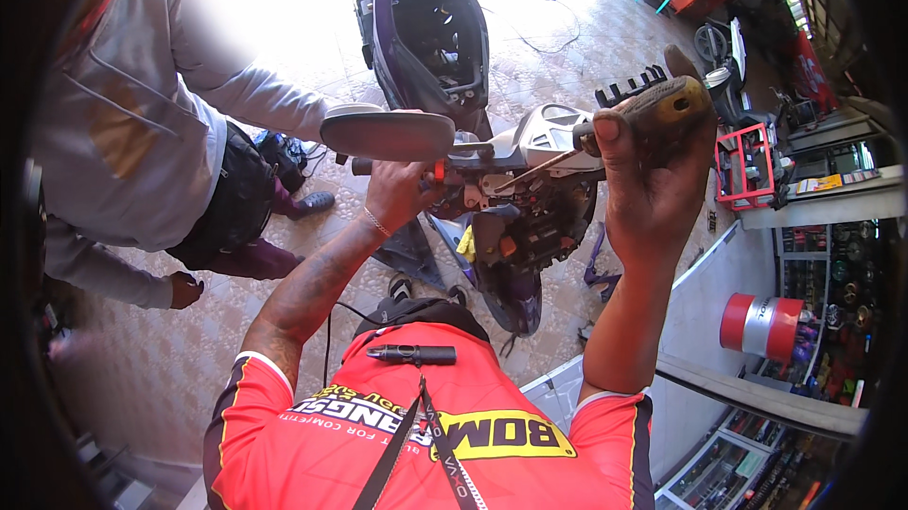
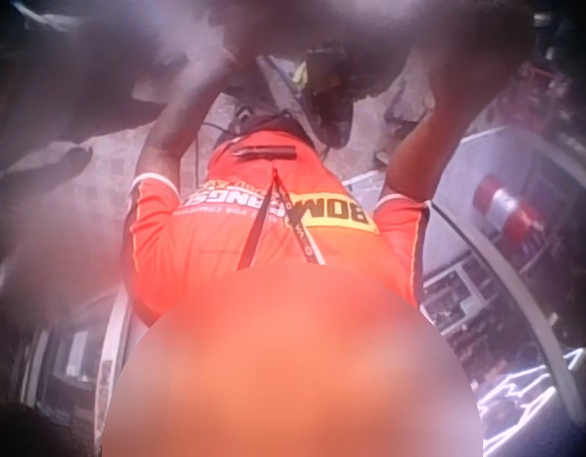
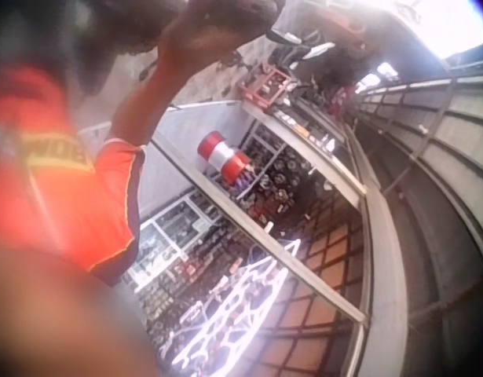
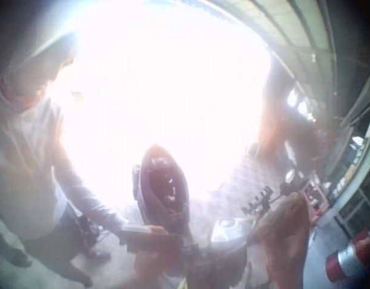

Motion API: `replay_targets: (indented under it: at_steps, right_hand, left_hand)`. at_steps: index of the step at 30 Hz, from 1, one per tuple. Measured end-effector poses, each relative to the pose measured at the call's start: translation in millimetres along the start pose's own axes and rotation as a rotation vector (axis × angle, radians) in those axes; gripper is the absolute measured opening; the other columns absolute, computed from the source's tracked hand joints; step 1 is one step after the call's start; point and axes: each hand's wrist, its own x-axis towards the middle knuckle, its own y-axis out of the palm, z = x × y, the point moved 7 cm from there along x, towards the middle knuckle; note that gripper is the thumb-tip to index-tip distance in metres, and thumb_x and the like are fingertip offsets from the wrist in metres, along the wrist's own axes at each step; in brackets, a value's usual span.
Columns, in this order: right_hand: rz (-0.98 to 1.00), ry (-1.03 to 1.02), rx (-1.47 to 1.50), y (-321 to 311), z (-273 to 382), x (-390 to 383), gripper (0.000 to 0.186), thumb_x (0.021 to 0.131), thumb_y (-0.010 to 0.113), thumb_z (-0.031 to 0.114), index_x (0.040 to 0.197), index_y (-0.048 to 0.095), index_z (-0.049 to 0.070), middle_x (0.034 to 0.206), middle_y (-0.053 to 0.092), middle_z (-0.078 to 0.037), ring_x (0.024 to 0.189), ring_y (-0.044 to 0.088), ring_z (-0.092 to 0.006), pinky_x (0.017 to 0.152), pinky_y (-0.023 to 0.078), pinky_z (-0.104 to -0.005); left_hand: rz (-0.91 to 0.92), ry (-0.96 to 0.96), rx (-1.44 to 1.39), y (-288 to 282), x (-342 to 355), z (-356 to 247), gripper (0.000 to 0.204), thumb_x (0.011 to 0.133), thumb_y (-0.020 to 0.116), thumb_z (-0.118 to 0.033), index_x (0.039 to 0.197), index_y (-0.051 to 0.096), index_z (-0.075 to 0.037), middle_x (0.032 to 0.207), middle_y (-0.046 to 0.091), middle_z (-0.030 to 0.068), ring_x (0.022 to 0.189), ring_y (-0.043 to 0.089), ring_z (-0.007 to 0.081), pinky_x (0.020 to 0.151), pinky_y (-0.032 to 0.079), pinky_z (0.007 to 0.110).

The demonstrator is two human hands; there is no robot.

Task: The person works on a motorcycle's handlebar area, using a screwdriver to adjust components near the left handlebar grip and mirror. Another person assists by holding the handlebar steady. The person switches between tools and continues tightening or adjusting parts on the motorcycle.

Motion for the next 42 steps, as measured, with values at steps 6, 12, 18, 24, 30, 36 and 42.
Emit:
replay_targets:
  at_steps: [6,12,18,24,30,36,42]
  right_hand:
    - [0.074,-0.033,-0.044,35,-5,20,0.073,0.093,0.077,0.013,0.151,0.034,0.003,0.104,0.062,-0.005,0.090,0.063,-0.0106,0.078,0.053,-0.0250]
    - [0.148,-0.135,0.031,44,17,-4,0.089,0.088,0.081,0.012,0.157,0.025,0.006,0.105,0.065,-0.011,0.099,0.065,-0.0148,0.088,0.055,-0.0312]
    - [0.361,-0.082,-0.178,67,-6,-11,0.069,0.092,0.076,0.012,0.149,0.039,0.009,0.096,0.067,-0.008,0.087,0.070,-0.0155,0.080,0.057,-0.0318]
    - [0.449,-0.011,-0.145,67,-19,-3,0.061,0.094,0.074,0.014,0.146,0.043,0.011,0.094,0.068,-0.007,0.089,0.074,-0.0192,0.077,0.058,-0.0333]
    - [0.490,0.074,-0.053,66,-17,-1,0.060,0.093,0.074,0.009,0.145,0.044,0.010,0.102,0.067,-0.008,0.096,0.072,-0.0182,0.086,0.057,-0.0332]
    - [0.656,0.070,-0.194,81,-21,-8,0.060,0.093,0.073,0.005,0.145,0.044,0.008,0.116,0.066,-0.011,0.105,0.068,-0.0163,0.094,0.056,-0.0318]
    - [0.621,0.046,-0.139,62,-21,-7,0.062,0.093,0.073,0.003,0.145,0.041,0.007,0.120,0.064,-0.012,0.109,0.067,-0.0173,0.095,0.055,-0.0320]
  left_hand:
    - [0.034,-0.004,-0.036,6,2,3,0.058,0.069,0.083,-0.029,0.123,0.066,-0.015,0.119,0.066,0.0096,0.119,0.060,0.0293,0.103,0.040,0.048]
    - [0.036,-0.008,-0.058,8,3,5,0.058,0.069,0.083,-0.029,0.123,0.066,-0.016,0.117,0.067,0.0091,0.116,0.061,0.0286,0.101,0.042,0.047]
    - [0.053,-0.032,-0.030,5,7,1,0.059,0.067,0.083,-0.031,0.121,0.066,-0.017,0.114,0.068,0.0083,0.113,0.063,0.0283,0.098,0.043,0.048]
    - [0.065,-0.031,-0.059,0,11,-1,0.057,0.066,0.083,-0.031,0.119,0.067,-0.017,0.108,0.069,0.0088,0.105,0.065,0.0302,0.092,0.047,0.048]
    - [-0.032,0.014,-0.053,-8,15,-5,0.043,0.068,0.083,-0.031,0.106,0.071,-0.014,0.099,0.069,0.0073,0.093,0.068,0.0303,0.082,0.051,0.045]
    - [-0.018,0.010,-0.076,-7,15,-3,0.044,0.067,0.084,-0.030,0.107,0.071,-0.015,0.095,0.070,0.0068,0.091,0.068,0.0304,0.081,0.052,0.044]
    - [0.034,-0.013,-0.098,-1,11,3,0.052,0.066,0.084,-0.028,0.114,0.070,-0.015,0.106,0.069,0.0092,0.101,0.066,0.0308,0.088,0.049,0.046]
